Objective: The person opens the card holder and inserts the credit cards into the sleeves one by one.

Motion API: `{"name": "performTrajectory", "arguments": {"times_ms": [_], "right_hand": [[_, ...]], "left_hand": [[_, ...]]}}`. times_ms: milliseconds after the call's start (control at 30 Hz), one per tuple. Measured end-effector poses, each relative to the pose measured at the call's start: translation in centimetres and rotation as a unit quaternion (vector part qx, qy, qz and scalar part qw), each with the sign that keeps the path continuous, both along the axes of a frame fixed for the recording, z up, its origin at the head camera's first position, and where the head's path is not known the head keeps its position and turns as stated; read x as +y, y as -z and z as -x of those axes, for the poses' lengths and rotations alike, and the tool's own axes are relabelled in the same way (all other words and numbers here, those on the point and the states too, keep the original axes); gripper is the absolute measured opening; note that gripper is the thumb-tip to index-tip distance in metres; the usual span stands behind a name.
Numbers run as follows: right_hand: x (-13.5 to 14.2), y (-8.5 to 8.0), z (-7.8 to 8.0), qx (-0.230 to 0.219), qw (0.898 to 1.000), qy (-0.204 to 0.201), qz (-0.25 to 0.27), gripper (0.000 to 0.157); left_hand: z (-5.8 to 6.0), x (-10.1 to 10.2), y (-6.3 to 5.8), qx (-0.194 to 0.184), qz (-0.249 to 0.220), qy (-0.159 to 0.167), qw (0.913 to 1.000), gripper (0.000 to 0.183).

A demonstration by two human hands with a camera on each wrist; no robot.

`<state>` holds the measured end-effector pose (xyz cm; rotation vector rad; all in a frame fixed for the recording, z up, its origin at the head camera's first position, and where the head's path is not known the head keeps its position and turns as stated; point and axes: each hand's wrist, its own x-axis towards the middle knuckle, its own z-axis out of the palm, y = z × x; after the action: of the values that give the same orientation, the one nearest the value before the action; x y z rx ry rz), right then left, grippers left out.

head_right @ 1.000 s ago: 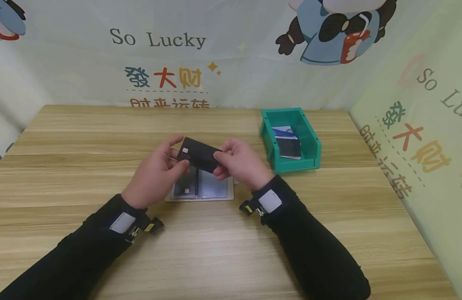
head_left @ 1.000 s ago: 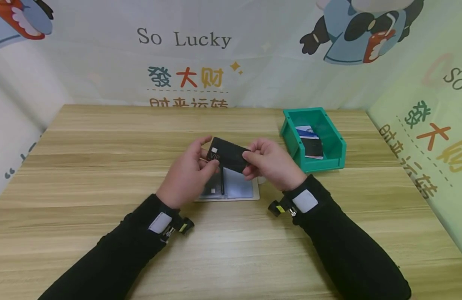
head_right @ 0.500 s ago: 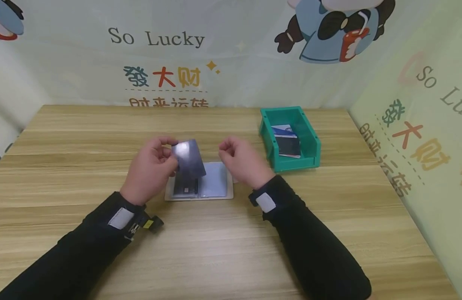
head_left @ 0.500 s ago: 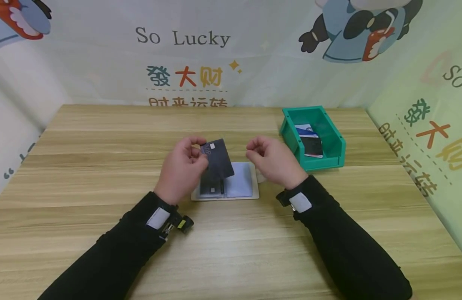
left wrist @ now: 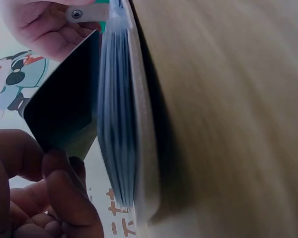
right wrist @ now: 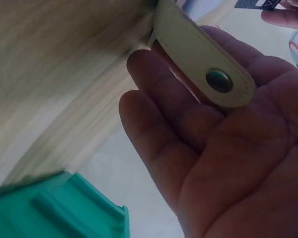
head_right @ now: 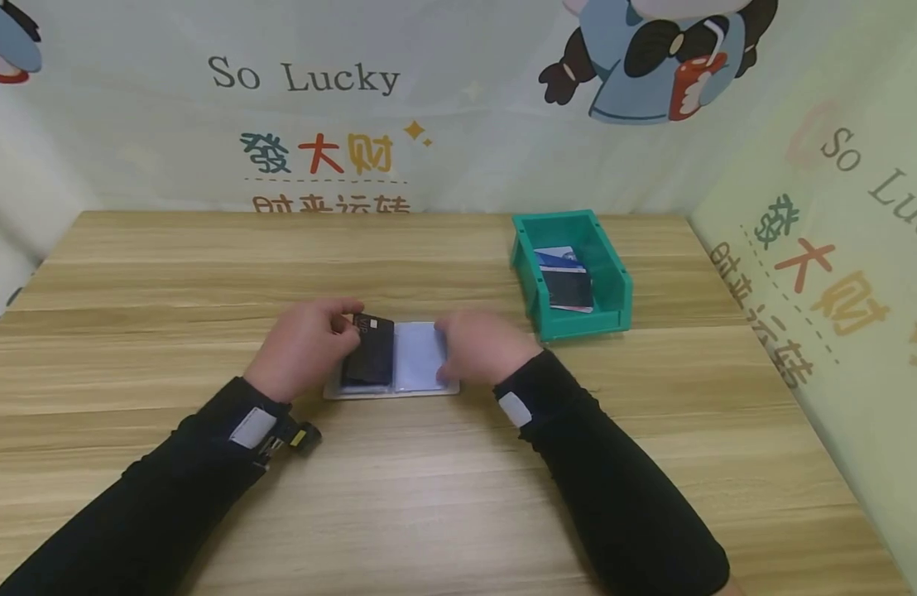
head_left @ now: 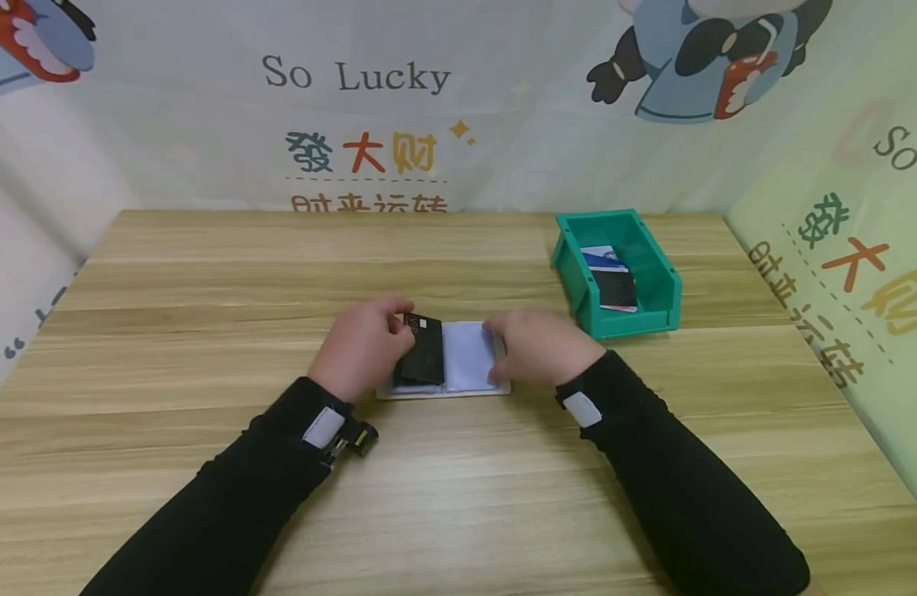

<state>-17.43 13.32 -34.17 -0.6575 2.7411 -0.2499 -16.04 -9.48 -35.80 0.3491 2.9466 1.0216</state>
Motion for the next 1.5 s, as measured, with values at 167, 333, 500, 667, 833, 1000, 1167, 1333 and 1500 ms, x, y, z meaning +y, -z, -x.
{"name": "performTrajectory", "arguments": {"times_ms": [167, 333, 500, 667, 833, 1000, 1167, 1333, 1500], "right_hand": [[-0.1, 0.1, -0.2, 0.021, 1.000, -0.020, -0.012, 0.061], [-0.1, 0.1, -0.2, 0.035, 0.999, -0.031, -0.018, 0.058], [-0.1, 0.0, -0.2, 0.032, 0.999, -0.031, -0.021, 0.058], [-0.2, 0.0, -0.3, 0.030, 0.999, -0.030, -0.031, 0.058], [-0.2, 0.0, -0.3, 0.030, 0.999, -0.031, -0.032, 0.058], [-0.2, 0.0, -0.4, 0.029, 0.999, -0.030, -0.033, 0.057], [-0.2, 0.0, -0.3, 0.031, 0.999, -0.028, -0.030, 0.054], [-0.3, 0.2, -0.3, 0.034, 0.999, -0.027, -0.031, 0.056], [-0.3, 0.2, -0.3, 0.037, 0.999, -0.019, -0.030, 0.054]], "left_hand": [[0.2, 0.2, 0.0, 0.002, 0.026, 0.015, 0.9995, 0.036], [0.3, 0.3, -0.2, -0.008, 0.049, 0.021, 0.9985, 0.035], [0.5, 0.7, -0.4, -0.013, 0.057, 0.028, 0.9979, 0.035], [0.6, 0.9, -0.4, -0.011, 0.063, 0.040, 0.9971, 0.036], [0.9, 0.9, -0.4, -0.013, 0.068, 0.050, 0.9963, 0.037], [1.1, 0.5, -0.2, -0.015, 0.077, 0.060, 0.9951, 0.037], [1.1, 0.6, -0.4, -0.013, 0.084, 0.075, 0.9936, 0.036], [1.1, 0.9, -0.4, -0.013, 0.090, 0.066, 0.9936, 0.036], [1.1, 1.4, -0.3, -0.010, 0.094, 0.062, 0.9936, 0.034]]}}
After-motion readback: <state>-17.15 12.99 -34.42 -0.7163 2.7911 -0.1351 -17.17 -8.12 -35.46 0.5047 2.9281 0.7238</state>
